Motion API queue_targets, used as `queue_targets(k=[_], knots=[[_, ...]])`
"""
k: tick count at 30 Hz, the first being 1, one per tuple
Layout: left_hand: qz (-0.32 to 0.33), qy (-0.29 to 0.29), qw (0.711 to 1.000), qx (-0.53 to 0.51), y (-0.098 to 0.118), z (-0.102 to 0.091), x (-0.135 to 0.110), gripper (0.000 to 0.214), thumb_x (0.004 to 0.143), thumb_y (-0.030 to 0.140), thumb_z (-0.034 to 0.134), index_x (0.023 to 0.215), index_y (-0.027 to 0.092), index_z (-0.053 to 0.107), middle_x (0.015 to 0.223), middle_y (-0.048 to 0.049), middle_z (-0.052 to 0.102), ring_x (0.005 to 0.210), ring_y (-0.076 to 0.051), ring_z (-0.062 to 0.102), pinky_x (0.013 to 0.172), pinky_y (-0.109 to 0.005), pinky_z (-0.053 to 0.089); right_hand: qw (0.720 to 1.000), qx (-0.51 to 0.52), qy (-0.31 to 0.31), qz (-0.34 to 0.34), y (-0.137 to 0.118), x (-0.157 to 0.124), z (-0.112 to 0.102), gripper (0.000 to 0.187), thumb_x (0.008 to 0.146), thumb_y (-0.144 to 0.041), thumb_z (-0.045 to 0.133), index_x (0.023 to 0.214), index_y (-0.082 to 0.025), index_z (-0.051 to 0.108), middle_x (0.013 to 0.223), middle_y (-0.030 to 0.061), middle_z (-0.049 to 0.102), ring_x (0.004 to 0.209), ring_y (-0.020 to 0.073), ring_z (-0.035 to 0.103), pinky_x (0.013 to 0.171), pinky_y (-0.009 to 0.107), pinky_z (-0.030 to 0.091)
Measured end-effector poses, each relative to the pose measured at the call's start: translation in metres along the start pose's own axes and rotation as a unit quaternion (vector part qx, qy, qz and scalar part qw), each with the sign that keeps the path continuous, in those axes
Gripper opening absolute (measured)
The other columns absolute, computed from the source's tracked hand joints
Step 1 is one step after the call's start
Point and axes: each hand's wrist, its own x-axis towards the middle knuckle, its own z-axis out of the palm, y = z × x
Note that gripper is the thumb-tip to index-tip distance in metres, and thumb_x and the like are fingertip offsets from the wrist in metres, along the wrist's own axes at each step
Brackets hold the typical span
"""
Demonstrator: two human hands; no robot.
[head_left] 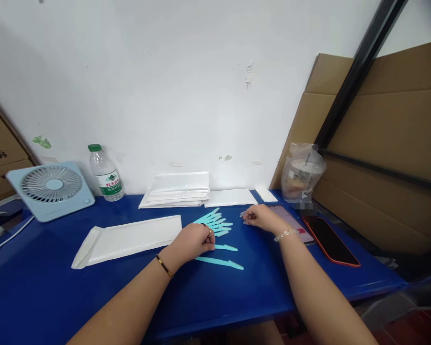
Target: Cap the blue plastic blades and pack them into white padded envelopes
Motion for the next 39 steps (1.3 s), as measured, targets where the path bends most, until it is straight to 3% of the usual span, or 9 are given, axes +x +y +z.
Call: queue_targets(k=[2,8,14,21,25,31,33,37,39], knots=[[-0.009,0.017,1.0,0.012,-0.001,0.001,0.001,0.009,0.075,0.03,0.06,0.073,0.022,0.066,0.071,0.0017,0.064,0.064,-0.012,0.054,0.055,-0.023,0.033,1.0,0.015,-0.021,0.012,-0.001,-0.001,0.0,0.005,0.069,-0.019,0.063,0.07,-0.017,0.067,0.076,0.004,0.068,0.067,0.0161,0.06,0.06,0.024,0.044],[-0.041,0.035,0.999,-0.004,-0.004,0.001,0.001,0.009,0.074,0.031,0.061,0.071,0.023,0.064,0.069,0.0031,0.065,0.063,-0.013,0.055,0.054,-0.023,0.032,0.997,0.031,-0.073,-0.015,-0.01,-0.003,0.0,0.015,0.068,-0.031,0.067,0.068,-0.016,0.066,0.071,0.0027,0.066,0.062,0.0141,0.057,0.055,0.023,0.041],[-0.067,0.043,0.997,-0.002,-0.004,0.004,0.003,0.01,0.073,0.033,0.061,0.073,0.023,0.064,0.071,0.0023,0.066,0.066,-0.014,0.056,0.053,-0.023,0.031,0.983,0.11,-0.147,-0.011,-0.032,-0.006,0.007,0.024,0.068,-0.04,0.067,0.073,-0.016,0.069,0.062,0.0008,0.064,0.056,0.0125,0.056,0.053,0.022,0.042],[-0.064,0.039,0.997,0.004,-0.004,0.005,0.003,0.009,0.073,0.032,0.061,0.074,0.024,0.065,0.072,0.0029,0.066,0.067,-0.014,0.056,0.053,-0.023,0.032,0.984,0.074,-0.162,-0.026,-0.028,-0.011,-0.001,0.029,0.057,-0.034,0.076,0.08,-0.016,0.07,0.07,0.0019,0.067,0.063,0.0148,0.06,0.053,0.021,0.043],[-0.068,0.032,0.997,0.002,-0.004,0.004,0.004,0.011,0.074,0.032,0.06,0.074,0.023,0.065,0.073,0.0015,0.066,0.067,-0.014,0.056,0.054,-0.023,0.033,0.983,0.073,-0.159,-0.054,-0.031,-0.009,0.006,0.014,0.065,-0.028,0.07,0.074,-0.017,0.07,0.066,0.0011,0.068,0.061,0.014,0.061,0.054,0.021,0.043],[-0.076,0.013,0.997,-0.001,-0.004,0.005,0.005,0.013,0.075,0.032,0.058,0.077,0.021,0.065,0.072,0.0002,0.065,0.067,-0.015,0.056,0.055,-0.023,0.035,0.978,0.11,-0.154,-0.09,-0.051,-0.007,0.019,0.016,0.068,-0.03,0.068,0.078,-0.017,0.07,0.07,0.002,0.07,0.063,0.015,0.063,0.057,0.022,0.046],[-0.065,0.017,0.998,0.006,-0.003,0.005,0.005,0.012,0.076,0.031,0.057,0.079,0.022,0.065,0.075,-0.0003,0.065,0.071,-0.016,0.057,0.057,-0.024,0.036,0.983,0.109,-0.121,-0.09,-0.046,-0.006,0.015,0.017,0.072,-0.031,0.066,0.082,-0.018,0.07,0.073,0.0025,0.07,0.066,0.0158,0.063,0.06,0.023,0.047],[-0.027,0.068,0.997,0.027,0.003,-0.002,0.0,0.02,0.078,0.036,0.058,0.091,0.022,0.064,0.095,-0.0021,0.063,0.084,-0.018,0.057,0.07,-0.026,0.04,0.995,0.014,0.097,-0.034,-0.016,-0.002,-0.001,0.019,0.08,-0.019,0.053,0.092,-0.018,0.068,0.093,0.0062,0.068,0.084,0.0186,0.061,0.078,0.03,0.046],[-0.004,0.054,0.999,0.007,0.007,-0.007,-0.004,0.027,0.076,0.042,0.06,0.095,0.023,0.063,0.098,-0.0018,0.062,0.085,-0.018,0.056,0.07,-0.026,0.04,0.992,-0.043,0.12,-0.024,0.0,0.0,-0.006,0.027,0.077,-0.011,0.053,0.099,-0.019,0.067,0.102,0.0076,0.065,0.094,0.0207,0.058,0.087,0.033,0.043]])
